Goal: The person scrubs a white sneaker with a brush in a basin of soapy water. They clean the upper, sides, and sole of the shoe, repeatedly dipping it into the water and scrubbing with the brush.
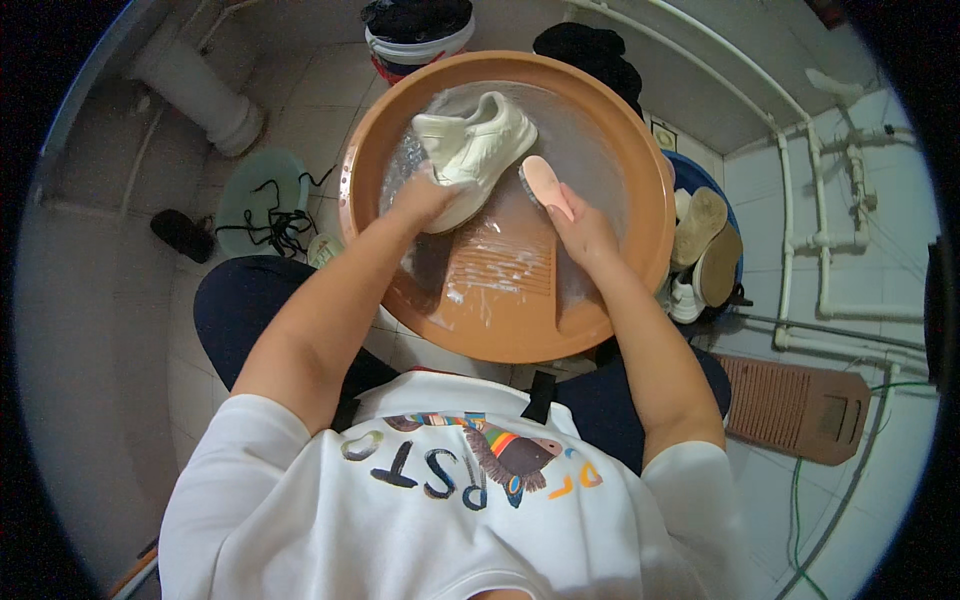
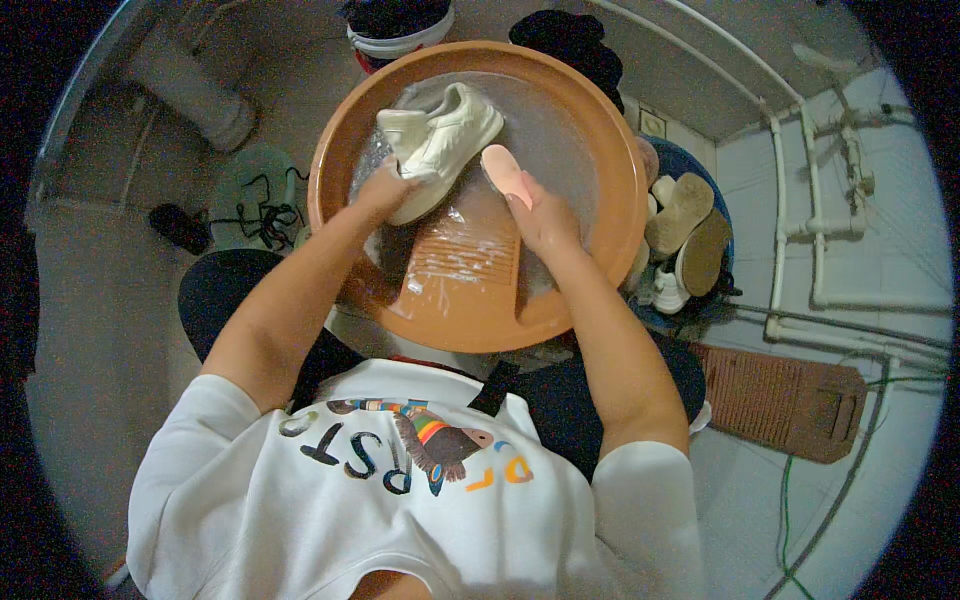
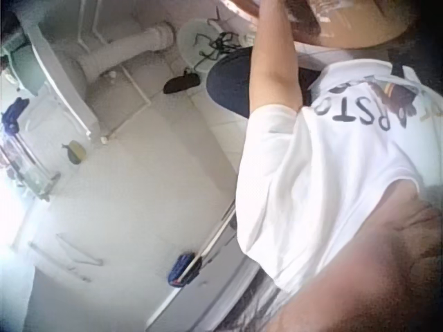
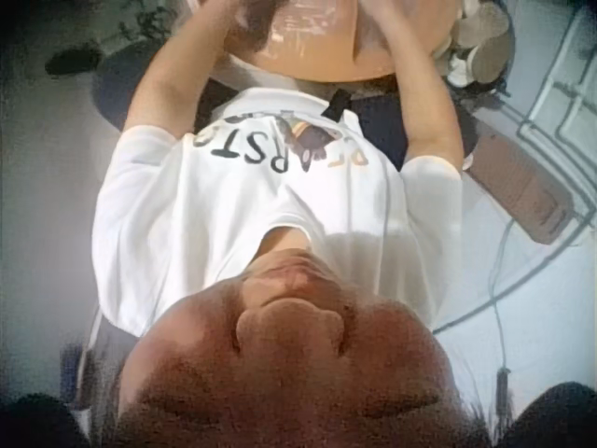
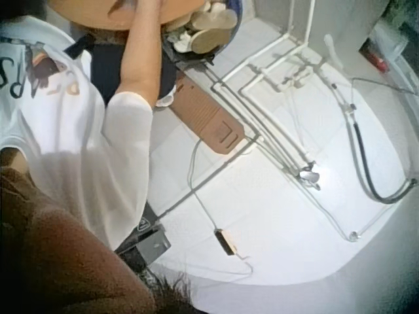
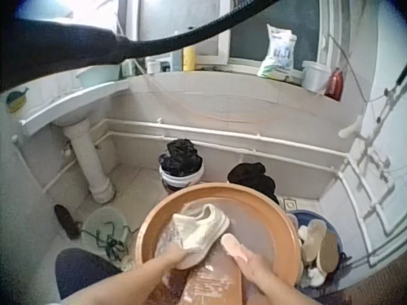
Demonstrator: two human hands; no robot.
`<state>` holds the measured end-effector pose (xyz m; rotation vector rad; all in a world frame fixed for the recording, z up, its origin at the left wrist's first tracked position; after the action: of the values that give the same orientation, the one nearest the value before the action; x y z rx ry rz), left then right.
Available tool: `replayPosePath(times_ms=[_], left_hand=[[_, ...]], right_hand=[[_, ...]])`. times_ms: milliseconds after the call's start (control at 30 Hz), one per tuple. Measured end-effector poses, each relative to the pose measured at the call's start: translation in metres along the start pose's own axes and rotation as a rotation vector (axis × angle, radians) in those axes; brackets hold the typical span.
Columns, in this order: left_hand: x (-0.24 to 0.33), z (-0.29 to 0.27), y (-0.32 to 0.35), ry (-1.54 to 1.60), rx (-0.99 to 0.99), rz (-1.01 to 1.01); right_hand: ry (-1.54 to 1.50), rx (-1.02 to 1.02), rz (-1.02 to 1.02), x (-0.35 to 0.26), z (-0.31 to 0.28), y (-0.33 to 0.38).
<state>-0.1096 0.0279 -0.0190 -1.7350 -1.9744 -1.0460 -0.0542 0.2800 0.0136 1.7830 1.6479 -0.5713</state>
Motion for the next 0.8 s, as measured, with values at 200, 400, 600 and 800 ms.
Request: replayPosePath(times_ms=[200, 400, 600, 800], left_hand=[[-0.059, 0.016, -0.048, 0.701, -0.096, -0.251], [0.019, 0.009, -0.007, -0.113, 0.425, -0.274], [0.038, 0.009, 0.013, -0.647, 0.189, 0.203], [0.001, -0.007, -0.013, 0.250, -0.264, -0.087]], right_hand=[[-0.078, 0.018, -0.065, 0.020, 0.016, -0.022], [-0.072, -0.003, 0.016, 0.008, 0.017, -0.025], [-0.042, -0.021, 0.026, 0.006, 0.021, -0.028], [-0.047, -0.002, -0.015, 0.003, 0.014, -0.026]])
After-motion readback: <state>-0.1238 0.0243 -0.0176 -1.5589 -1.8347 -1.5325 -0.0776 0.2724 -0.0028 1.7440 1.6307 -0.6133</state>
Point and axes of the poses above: each hand's wrist, its own y-axis away from the middle knuckle, its own z-axis out of the palm, x = y × z, the point moved 2 cm from there along -y, towards the middle knuckle, and after that the axes turned 7 degrees about -y, right-handed, at the moved point
